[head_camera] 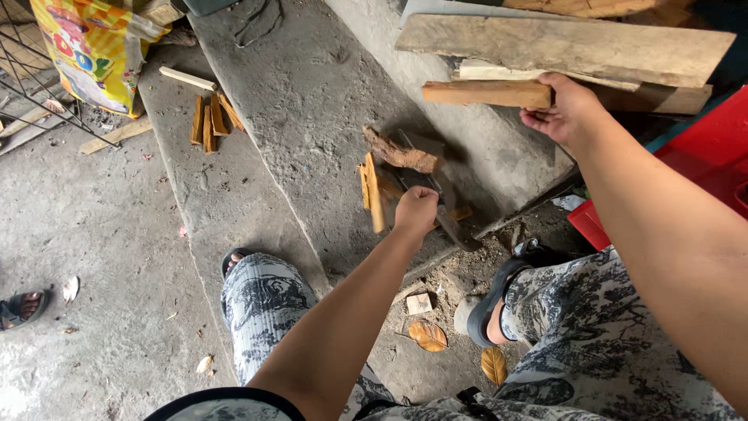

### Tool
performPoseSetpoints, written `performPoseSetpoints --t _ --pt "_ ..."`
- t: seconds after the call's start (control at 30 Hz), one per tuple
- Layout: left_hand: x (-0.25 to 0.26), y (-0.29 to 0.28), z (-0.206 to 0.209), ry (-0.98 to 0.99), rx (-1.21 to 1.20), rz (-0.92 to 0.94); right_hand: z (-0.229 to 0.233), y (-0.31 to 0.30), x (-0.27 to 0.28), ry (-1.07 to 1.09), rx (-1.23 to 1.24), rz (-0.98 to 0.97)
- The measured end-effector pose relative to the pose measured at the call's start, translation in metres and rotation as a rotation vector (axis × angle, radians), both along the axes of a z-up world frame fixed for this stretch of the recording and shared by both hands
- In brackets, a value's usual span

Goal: The person chops small pieces of wood into kindling using a cleaver while sitting on concrete stairs, handling several thin strips of wood and a larger block.

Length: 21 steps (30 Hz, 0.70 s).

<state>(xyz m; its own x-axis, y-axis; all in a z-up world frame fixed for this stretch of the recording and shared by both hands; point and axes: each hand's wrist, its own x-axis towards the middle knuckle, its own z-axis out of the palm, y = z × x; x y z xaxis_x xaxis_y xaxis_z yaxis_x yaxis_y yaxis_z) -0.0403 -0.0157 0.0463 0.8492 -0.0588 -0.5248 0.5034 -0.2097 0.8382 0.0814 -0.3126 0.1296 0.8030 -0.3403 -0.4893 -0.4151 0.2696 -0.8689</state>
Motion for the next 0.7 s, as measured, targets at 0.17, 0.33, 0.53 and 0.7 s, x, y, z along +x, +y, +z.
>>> performPoseSetpoints --t 0.17,0.33,0.53,0.7 --pt "0.007 -0.012 0.011 -0.061 -0.027 0.017 0.011 0.016 0.004 0.01 0.276 -0.047" --pt "0.04 -0.034 0.002 -0.121 -0.013 -0.021 0.009 0.021 -0.005 0.065 0.356 -0.045" --pt "0.16 -0.077 0.015 -0.103 -0.271 0.151 -0.01 0.018 -0.006 -0.012 0.389 0.085" --pt "0.206 -0.109 0.063 0.019 0.116 0.189 -0.03 0.021 -0.008 -0.045 0.298 0.112"
